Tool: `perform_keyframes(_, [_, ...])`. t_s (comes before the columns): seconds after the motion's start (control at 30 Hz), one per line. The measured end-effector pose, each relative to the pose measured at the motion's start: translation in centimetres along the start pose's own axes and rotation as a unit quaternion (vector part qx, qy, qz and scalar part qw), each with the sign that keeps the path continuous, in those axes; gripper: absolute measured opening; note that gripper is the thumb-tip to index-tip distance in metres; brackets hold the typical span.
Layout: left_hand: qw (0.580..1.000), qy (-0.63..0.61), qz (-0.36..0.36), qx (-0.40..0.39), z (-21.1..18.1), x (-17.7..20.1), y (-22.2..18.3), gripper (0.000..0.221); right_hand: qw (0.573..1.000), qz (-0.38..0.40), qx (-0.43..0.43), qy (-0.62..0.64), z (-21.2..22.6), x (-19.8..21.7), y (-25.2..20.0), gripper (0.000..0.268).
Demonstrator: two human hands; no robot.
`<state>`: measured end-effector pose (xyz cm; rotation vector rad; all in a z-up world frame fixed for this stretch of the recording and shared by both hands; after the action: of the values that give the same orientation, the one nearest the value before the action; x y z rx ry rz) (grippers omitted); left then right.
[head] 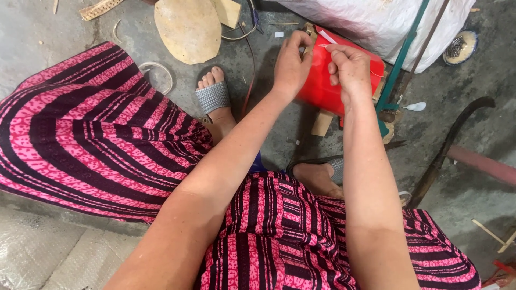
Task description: Applying a red adhesive covering to a wooden drum frame using tape and scissors.
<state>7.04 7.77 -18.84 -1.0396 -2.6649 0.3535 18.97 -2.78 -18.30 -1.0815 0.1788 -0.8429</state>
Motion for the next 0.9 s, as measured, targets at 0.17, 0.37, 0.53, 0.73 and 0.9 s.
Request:
perform_keyframes(0.17, [0.997,0.021,-0.002,-0.079,-0.3,-0.3,-0.4,0.026,0.99,0.048,-0.055,0.119,-0.1,-0.1,-0.4,0.022])
perform_keyframes(0.37, [0.979,0.12,-0.012,-0.163,2.4,-1.6,0.3,0.03,0.977,0.028,-0.103,0.186,0.6,-0.5,-2.0,0.021])
perform_keyframes(0.53, [0.957,0.21,0.002,-0.203,3.3,-2.0,0.7,0.038,0.963,0.052,-0.143,0.224,0.0,-0.5,-1.8,0.027])
perform_keyframes(0.73, [0.918,0.325,0.026,-0.227,2.5,-2.2,0.7,0.038,0.948,0.057,-0.147,0.275,0.1,0.3,-2.5,0.03])
perform_keyframes(0.9, [0.923,0.324,0.056,-0.199,1.9,-2.1,0.9,0.04,0.995,0.013,-0.024,0.096,-1.8,1.5,-0.8,0.027])
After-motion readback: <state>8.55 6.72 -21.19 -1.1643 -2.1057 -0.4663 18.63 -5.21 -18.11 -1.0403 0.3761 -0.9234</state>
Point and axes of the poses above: each hand's wrist, its own y-axis towards the middle knuckle, its own x-axis out of the back of the hand, z = x × y, the point moved 4 cm from there along y, towards the middle knuckle, and after that the axes turned 14 degrees about -x, right-handed, at the moved point
